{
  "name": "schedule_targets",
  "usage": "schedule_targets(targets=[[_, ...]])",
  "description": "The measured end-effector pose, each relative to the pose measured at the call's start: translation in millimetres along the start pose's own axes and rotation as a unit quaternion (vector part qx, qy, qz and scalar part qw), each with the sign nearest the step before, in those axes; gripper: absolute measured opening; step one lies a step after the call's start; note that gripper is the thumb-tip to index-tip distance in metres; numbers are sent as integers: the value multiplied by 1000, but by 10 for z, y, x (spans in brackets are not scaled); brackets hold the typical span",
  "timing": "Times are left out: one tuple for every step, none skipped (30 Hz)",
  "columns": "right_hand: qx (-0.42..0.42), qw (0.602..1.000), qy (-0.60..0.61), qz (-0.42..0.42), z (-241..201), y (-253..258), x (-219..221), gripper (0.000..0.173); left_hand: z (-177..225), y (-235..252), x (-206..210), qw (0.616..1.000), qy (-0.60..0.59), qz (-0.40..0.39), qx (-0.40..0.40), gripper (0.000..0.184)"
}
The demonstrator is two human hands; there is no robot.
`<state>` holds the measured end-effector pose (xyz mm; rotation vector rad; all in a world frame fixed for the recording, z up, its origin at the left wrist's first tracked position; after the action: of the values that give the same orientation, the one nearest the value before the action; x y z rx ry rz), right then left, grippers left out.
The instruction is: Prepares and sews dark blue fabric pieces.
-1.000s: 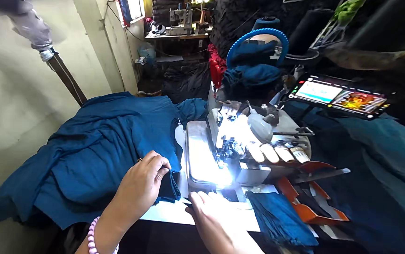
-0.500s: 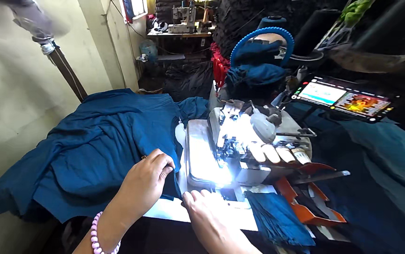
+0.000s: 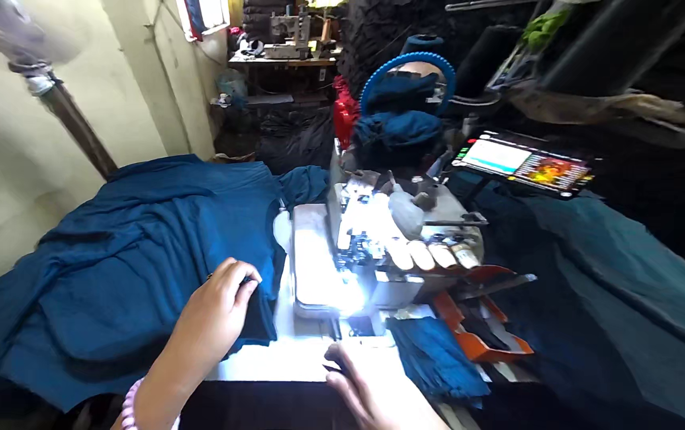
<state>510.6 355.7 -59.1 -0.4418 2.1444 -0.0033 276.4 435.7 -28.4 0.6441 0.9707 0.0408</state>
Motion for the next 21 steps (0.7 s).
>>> schedule_targets(targets=[[17, 998, 48, 26, 134, -80, -115, 31, 37, -45, 25, 1000, -8, -1, 7, 19], [35, 991, 100, 79, 308, -157, -235, 28, 77, -105, 51, 1000, -20, -15, 10, 20], [52, 976, 139, 158, 501, -234, -358, 24, 125, -175, 67, 998, -41, -55, 10, 20], [63, 955, 157, 243, 704, -309, -488, 21, 183, -243, 67, 989, -80, -125, 3, 21], [68, 930, 163, 323, 899, -377, -622, 20, 230, -306, 74, 970, -123, -210, -9, 24], [70, 904, 168, 387, 1070, -425, -746, 21, 249, -369, 107, 945, -154, -288, -13, 28], [81, 880, 177, 433, 1201, -452, -860, 22, 242, -423, 158, 921, -175, -347, -7, 31], [99, 860, 205, 457, 1299, -452, -953, 21, 216, -454, 207, 905, -183, -383, -1, 34], [114, 841, 236, 473, 1383, -418, -1017, 20, 182, -459, 239, 904, -179, -389, 4, 34], [128, 830, 253, 480, 1457, -365, -1059, 20, 152, -435, 246, 914, -169, -370, 0, 32], [139, 828, 255, 480, 1523, -302, -1088, 20, 139, -381, 222, 929, -152, -336, -18, 30], [146, 831, 248, 476, 1580, -234, -1107, 22, 160, -295, 158, 942, -132, -303, -61, 28], [152, 837, 230, 472, 1625, -170, -1125, 25, 231, -170, 50, 942, -117, -284, -136, 26], [153, 842, 219, 469, 1664, -116, -1141, 27, 220, -61, -33, 940, -106, -264, -187, 26], [150, 844, 210, 469, 1697, -76, -1149, 30, 141, 17, -100, 942, -98, -241, -214, 27], [146, 844, 210, 472, 1718, -58, -1158, 32, -15, 49, -131, 951, -84, -211, -209, 26], [137, 841, 213, 477, 1730, -62, -1163, 35, -235, 51, -124, 963, -64, -183, -186, 25], [120, 837, 211, 491, 1741, -87, -1160, 40, -403, 77, -116, 967, -55, -171, -180, 25], [97, 832, 203, 508, 1732, -133, -1156, 47, -510, 137, -97, 967, -51, -170, -184, 26], [68, 826, 186, 528, 1702, -177, -1145, 52, -560, 223, -57, 965, -51, -175, -187, 26], [33, 820, 173, 545, 1642, -209, -1118, 53, -577, 322, 17, 964, -53, -186, -181, 28]])
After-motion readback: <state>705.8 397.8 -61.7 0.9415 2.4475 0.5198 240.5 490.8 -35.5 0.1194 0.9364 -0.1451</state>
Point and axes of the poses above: each hand's wrist, its own y-axis towards the middle knuckle, its own x-axis out of the palm, z = x × y, the point moved 4 cm from there along y, towards the middle knuckle, and after that the axes turned 3 degrees about x, right-handed, at the moved point
